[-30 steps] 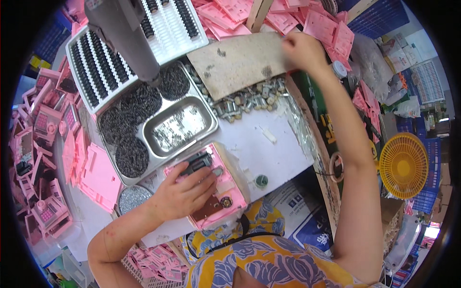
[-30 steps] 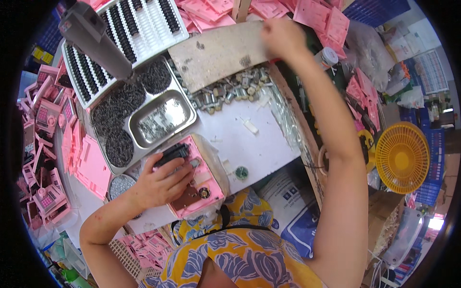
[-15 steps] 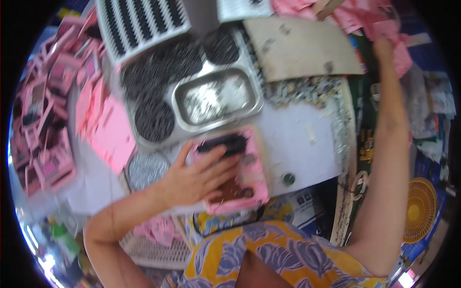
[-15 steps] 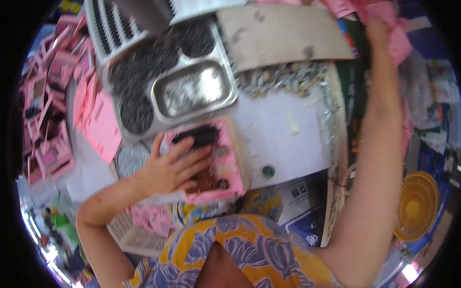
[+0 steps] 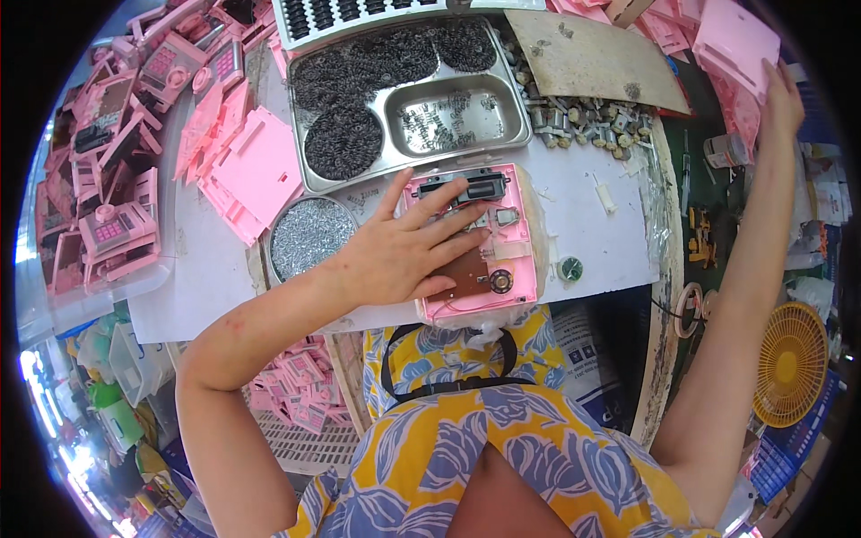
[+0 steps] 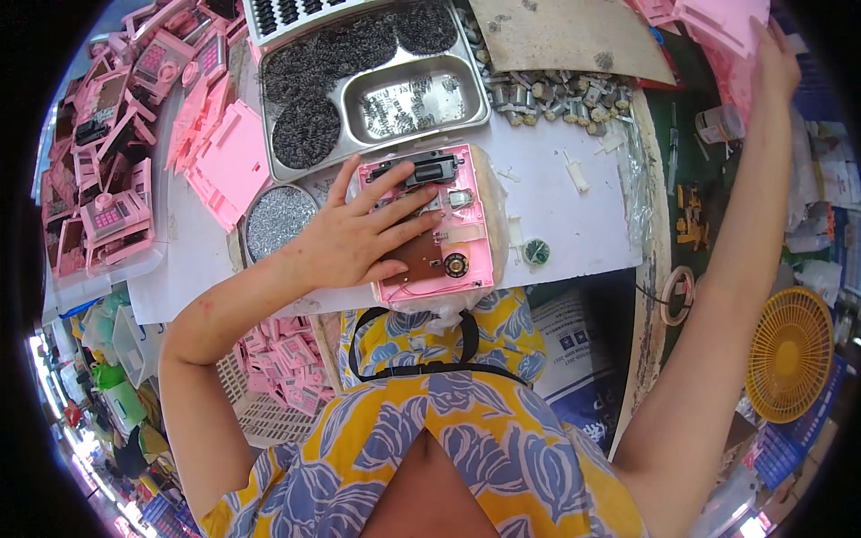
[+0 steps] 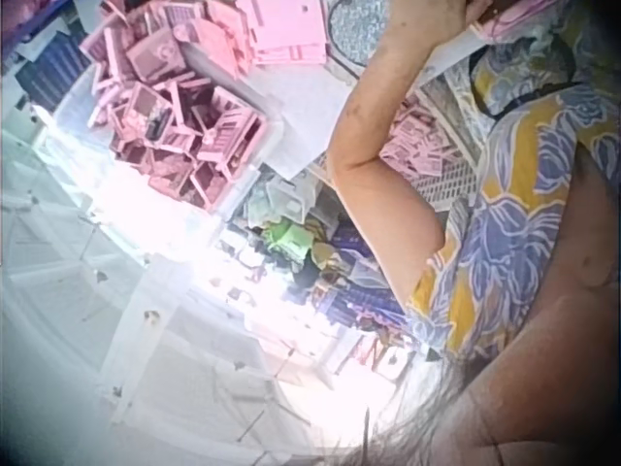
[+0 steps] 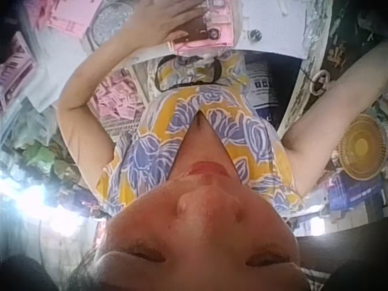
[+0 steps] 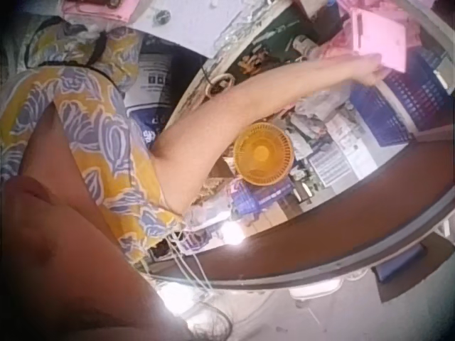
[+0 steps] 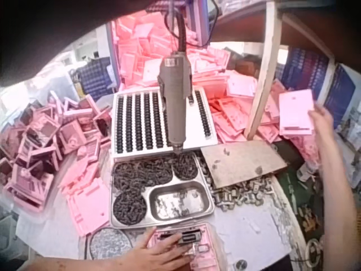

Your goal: Assembling internal electronic components and soldering wires inside a pink plastic toy casing.

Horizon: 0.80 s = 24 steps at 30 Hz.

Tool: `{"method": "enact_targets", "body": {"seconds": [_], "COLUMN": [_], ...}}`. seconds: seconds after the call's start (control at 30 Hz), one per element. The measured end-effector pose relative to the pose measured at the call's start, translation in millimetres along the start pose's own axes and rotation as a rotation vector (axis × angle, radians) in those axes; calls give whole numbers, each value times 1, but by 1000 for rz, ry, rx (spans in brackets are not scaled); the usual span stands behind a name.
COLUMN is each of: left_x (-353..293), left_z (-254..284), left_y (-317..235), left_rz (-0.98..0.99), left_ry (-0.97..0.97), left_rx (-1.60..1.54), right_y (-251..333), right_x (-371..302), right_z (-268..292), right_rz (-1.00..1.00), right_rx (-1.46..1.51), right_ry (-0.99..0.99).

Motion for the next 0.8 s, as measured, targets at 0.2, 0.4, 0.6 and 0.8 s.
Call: {"method": "enact_targets", "body": {"seconds": [0.2,0.4,0.6,0.8], "left_x": [3,24,4,-15], "left_z": [5,94,123,44], "left_y": [-11,18,46,6], "left_rz": [8,70,490,652], "left_ry": [-170,-387,-502,-774], "left_rx": [-93,-1120,-1246,-1668], "right_y": [171,237,265,145], "right_x": [-158,-304,-305,-401], "right_z": [-3,-149,-180,-126], "right_rz": [257,634,1066,-555], "right_rx": [-347,-165,-356,250], "right_ry": [598,1713,751,940]}}
Point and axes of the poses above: each hand's wrist, its own x-axis towards the middle knuckle, its own z-axis out of the back of the hand, y = z × x, the point moved 5 cm from there along x, towards the middle knuckle, and after that the axes turned 1 degree about y, right-handed, at the moved point
